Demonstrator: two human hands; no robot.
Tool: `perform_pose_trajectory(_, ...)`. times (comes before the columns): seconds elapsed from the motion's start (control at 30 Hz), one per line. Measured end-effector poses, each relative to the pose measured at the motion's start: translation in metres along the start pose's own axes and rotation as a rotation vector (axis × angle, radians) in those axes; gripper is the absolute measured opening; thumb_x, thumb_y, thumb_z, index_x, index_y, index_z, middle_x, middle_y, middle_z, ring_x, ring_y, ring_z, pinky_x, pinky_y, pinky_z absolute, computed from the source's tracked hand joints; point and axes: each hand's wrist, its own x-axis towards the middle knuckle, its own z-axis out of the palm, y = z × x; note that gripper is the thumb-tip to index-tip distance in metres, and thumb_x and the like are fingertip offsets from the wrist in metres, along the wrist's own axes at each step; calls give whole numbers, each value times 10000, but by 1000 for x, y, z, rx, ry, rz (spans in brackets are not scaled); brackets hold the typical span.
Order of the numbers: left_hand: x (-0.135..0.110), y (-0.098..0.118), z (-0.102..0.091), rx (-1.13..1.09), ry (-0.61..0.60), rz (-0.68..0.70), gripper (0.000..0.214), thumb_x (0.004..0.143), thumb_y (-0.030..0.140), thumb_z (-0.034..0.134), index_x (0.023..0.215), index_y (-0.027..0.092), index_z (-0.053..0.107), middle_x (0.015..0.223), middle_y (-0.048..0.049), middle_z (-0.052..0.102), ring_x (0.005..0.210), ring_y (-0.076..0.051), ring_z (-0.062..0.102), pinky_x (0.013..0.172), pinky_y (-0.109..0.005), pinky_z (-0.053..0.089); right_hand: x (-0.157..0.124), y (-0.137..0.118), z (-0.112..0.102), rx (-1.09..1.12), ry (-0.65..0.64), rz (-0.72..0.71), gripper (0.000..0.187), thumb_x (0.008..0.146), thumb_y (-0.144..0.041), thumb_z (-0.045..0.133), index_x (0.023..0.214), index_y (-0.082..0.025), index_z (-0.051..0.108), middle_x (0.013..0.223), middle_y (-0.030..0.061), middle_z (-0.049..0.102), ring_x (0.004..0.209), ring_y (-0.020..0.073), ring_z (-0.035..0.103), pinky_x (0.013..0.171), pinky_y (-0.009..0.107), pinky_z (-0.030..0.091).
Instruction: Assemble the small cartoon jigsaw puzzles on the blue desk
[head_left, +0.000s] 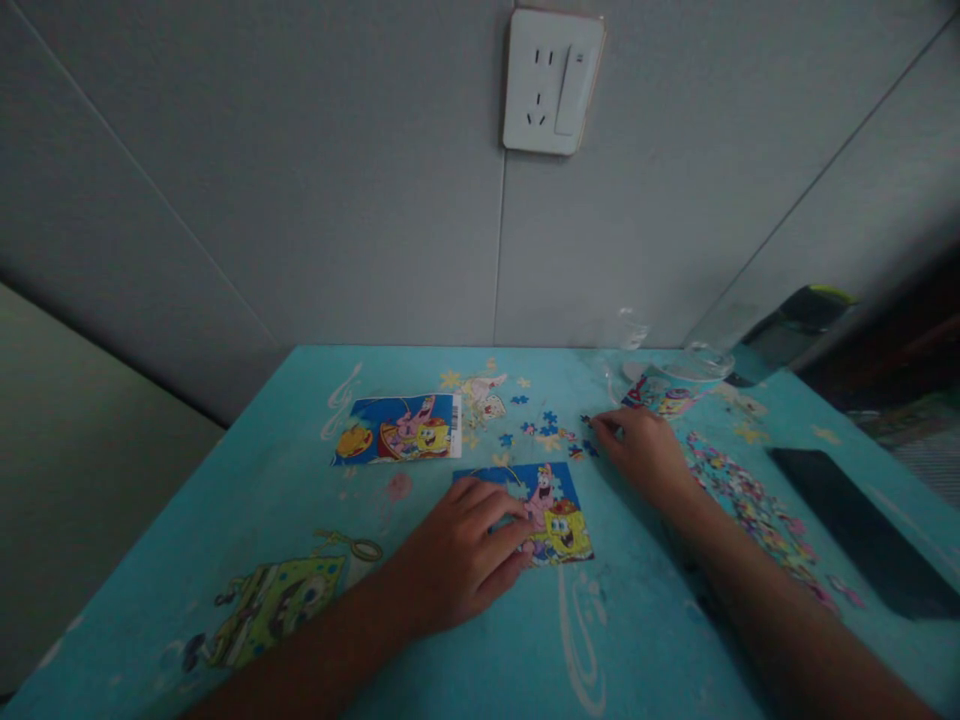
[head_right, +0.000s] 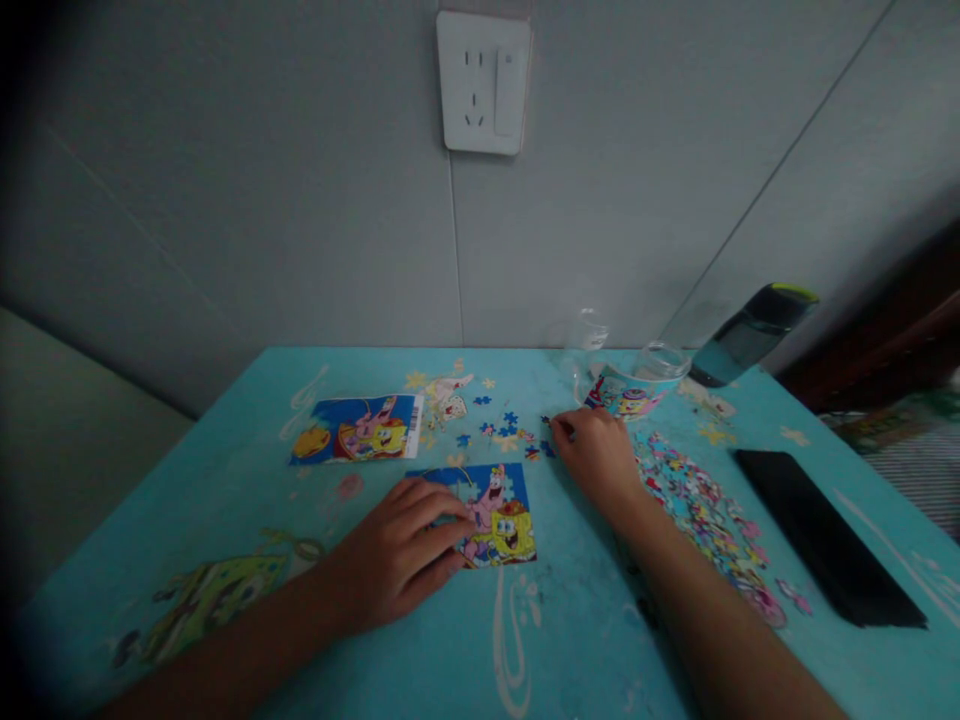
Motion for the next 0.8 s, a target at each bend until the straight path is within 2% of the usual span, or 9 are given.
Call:
perform_pose_trajectory(0.13, -1, 1, -1, -3, -40, 17, 227, 988, 268, 554, 1188, 208, 645, 1146, -73, 661, 1044, -247, 580, 932, -465, 453, 0, 2, 4, -18, -3, 21, 295, 979, -333, 506, 984, -211, 774, 935, 87, 774, 897, 241, 701, 833, 331, 478)
perform_pose_trajectory(0.33, -4, 1, 0, 21, -65, 29, 416, 989, 311, 556, 1389, 198, 532, 1212, -100, 642, 1092, -265, 576, 951, -480, 459, -1, 0, 4, 31, 18, 1, 276, 984, -319, 524, 1082, -203, 754, 976, 77, 762, 933, 236, 682, 896, 351, 467)
perform_pose_trajectory(0.5, -3, 2, 0, 31, -92, 29, 340, 992, 308, 552, 1320, 221, 580, 1184, -69, 656, 1106, -251, 581, 987, -481, 439, -4, -13, 3, 49, -21, -75, 255, 983, -303, 539, 1096, -223, 753, 1018, 76, 747, 968, 247, 650, 892, 362, 440)
perform_pose_trajectory(0.67, -2, 4, 1, 21, -106, 15, 221, 1005, 289, 524, 1186, 218, 631, 1112, -54, 666, 1064, -236, 584, 973, -459, 418, -9, -31, 0, -10, 6, -161, 265, 990, -300, 541, 1162, -285, 741, 1053, 76, 723, 978, 261, 604, 859, 385, 393)
perform_pose_trajectory(0.8, -2, 5, 2, 35, -113, 25, 225, 1016, 291, 510, 1192, 214, 627, 1103, -60, 665, 1064, -236, 577, 980, -460, 399, -11, -40, 0, -12, -1, -209, 271, 1005, -309, 524, 1173, -296, 735, 1087, 76, 702, 990, 255, 588, 862, 388, 371)
